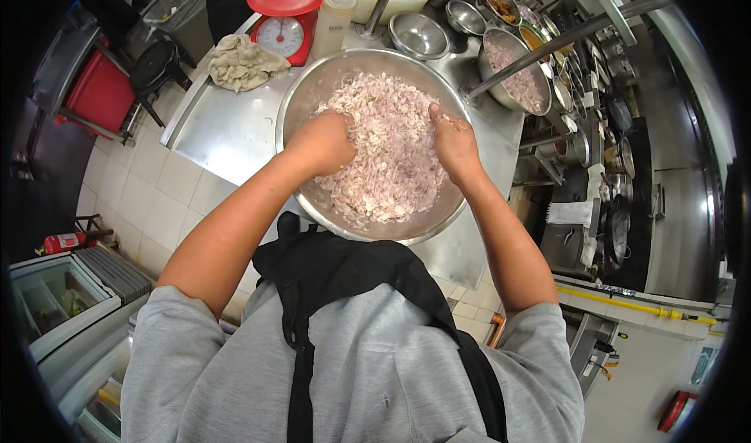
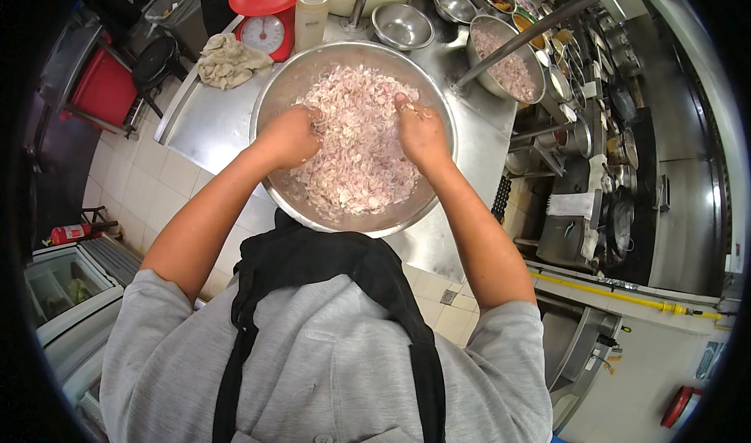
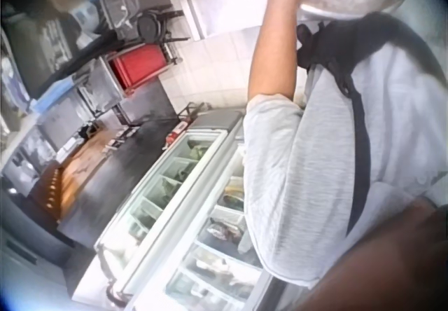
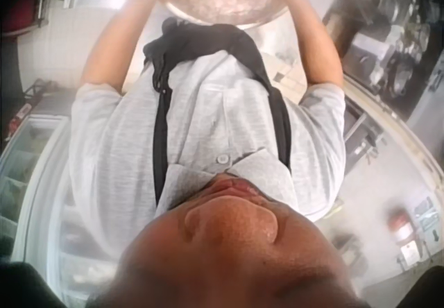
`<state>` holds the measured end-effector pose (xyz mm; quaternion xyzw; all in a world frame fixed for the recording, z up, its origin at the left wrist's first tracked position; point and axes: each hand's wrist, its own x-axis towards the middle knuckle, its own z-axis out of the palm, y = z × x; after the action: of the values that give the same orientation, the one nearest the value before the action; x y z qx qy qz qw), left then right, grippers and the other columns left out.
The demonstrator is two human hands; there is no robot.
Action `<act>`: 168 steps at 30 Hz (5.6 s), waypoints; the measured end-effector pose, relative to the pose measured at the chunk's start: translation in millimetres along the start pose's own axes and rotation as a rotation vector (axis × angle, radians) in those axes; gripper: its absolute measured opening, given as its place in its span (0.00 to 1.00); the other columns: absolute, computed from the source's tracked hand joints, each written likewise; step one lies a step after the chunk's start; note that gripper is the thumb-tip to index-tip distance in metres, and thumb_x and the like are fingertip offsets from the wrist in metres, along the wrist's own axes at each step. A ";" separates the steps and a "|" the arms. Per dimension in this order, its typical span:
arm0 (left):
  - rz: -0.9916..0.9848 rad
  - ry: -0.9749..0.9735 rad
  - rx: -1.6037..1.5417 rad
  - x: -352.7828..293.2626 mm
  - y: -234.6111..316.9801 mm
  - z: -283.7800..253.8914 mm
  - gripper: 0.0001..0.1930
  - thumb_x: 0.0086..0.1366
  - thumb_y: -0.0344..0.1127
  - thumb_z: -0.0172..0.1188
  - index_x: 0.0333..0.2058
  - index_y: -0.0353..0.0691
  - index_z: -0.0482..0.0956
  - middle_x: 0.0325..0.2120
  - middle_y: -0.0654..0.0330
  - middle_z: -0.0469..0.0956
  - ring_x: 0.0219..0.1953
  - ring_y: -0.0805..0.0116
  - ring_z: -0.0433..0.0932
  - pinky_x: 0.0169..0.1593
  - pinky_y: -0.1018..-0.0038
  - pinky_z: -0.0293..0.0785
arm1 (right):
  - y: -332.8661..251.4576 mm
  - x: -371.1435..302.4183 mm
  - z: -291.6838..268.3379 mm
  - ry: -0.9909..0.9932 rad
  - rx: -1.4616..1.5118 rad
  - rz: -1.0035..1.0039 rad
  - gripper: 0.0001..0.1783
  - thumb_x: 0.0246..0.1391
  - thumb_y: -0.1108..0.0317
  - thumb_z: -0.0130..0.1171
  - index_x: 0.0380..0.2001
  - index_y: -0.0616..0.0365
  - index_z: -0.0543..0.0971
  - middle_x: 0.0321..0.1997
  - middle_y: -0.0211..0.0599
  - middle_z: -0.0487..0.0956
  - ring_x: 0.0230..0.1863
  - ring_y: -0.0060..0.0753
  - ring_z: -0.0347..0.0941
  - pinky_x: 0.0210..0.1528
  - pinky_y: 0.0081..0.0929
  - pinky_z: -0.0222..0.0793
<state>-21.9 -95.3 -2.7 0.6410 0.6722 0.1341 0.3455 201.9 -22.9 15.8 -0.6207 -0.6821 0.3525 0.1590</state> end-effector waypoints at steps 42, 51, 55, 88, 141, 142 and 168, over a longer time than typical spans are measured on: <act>0.389 0.109 -0.102 30.8 -12.5 11.3 0.14 0.62 0.33 0.51 0.42 0.28 0.74 0.33 0.38 0.75 0.39 0.39 0.74 0.45 0.57 0.69 | 26.9 -46.1 18.7 -0.494 -0.824 -0.230 0.10 0.44 0.70 0.55 0.28 0.62 0.82 0.35 0.49 0.81 0.38 0.50 0.77 0.42 0.40 0.74; 0.168 0.093 -0.207 28.3 -41.6 18.1 0.16 0.59 0.24 0.51 0.45 0.41 0.77 0.29 0.47 0.77 0.35 0.61 0.77 0.43 0.68 0.70 | 40.9 -50.7 49.7 -0.339 -0.812 -0.255 0.10 0.44 0.71 0.52 0.28 0.61 0.81 0.34 0.50 0.80 0.38 0.49 0.78 0.41 0.39 0.74; 0.166 0.102 -0.098 20.6 -28.0 11.8 0.15 0.57 0.23 0.52 0.43 0.40 0.78 0.28 0.50 0.75 0.37 0.58 0.76 0.46 0.68 0.70 | 63.1 -45.5 42.2 -0.240 -0.681 -0.320 0.09 0.45 0.69 0.52 0.27 0.61 0.80 0.31 0.51 0.79 0.37 0.51 0.77 0.41 0.40 0.73; 0.033 0.331 -0.518 60.1 31.7 3.6 0.20 0.57 0.39 0.61 0.42 0.26 0.76 0.33 0.41 0.80 0.38 0.49 0.79 0.42 0.65 0.72 | -14.2 28.6 -2.6 0.180 0.084 -0.397 0.18 0.51 0.68 0.54 0.45 0.61 0.77 0.32 0.41 0.80 0.31 0.29 0.74 0.41 0.28 0.69; -0.008 -0.108 0.018 32.4 -16.0 28.0 0.34 0.61 0.46 0.55 0.60 0.30 0.60 0.60 0.40 0.60 0.63 0.48 0.60 0.64 0.65 0.56 | 84.6 106.0 -1.7 -0.295 -0.464 -0.366 0.25 0.60 0.50 0.45 0.44 0.63 0.76 0.43 0.57 0.77 0.46 0.56 0.73 0.51 0.43 0.67; -0.032 -0.077 0.037 29.9 -14.4 29.7 0.35 0.62 0.48 0.54 0.61 0.30 0.59 0.60 0.40 0.60 0.63 0.47 0.60 0.65 0.65 0.55 | 89.4 72.4 -0.3 -0.245 -0.416 -0.253 0.26 0.60 0.50 0.44 0.46 0.64 0.74 0.46 0.58 0.75 0.48 0.57 0.72 0.53 0.42 0.66; -0.173 -0.295 -1.222 32.1 42.5 -18.8 0.28 0.66 0.51 0.48 0.58 0.38 0.64 0.51 0.52 0.72 0.51 0.59 0.72 0.54 0.62 0.69 | 2.1 -9.9 -28.7 -0.303 0.555 0.448 0.26 0.56 0.54 0.52 0.54 0.55 0.70 0.47 0.39 0.78 0.46 0.36 0.75 0.50 0.36 0.70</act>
<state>0.7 -53.7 28.0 0.2831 0.4688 0.3757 0.7476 224.0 -24.3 36.7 -0.6286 -0.4240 0.6374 0.1371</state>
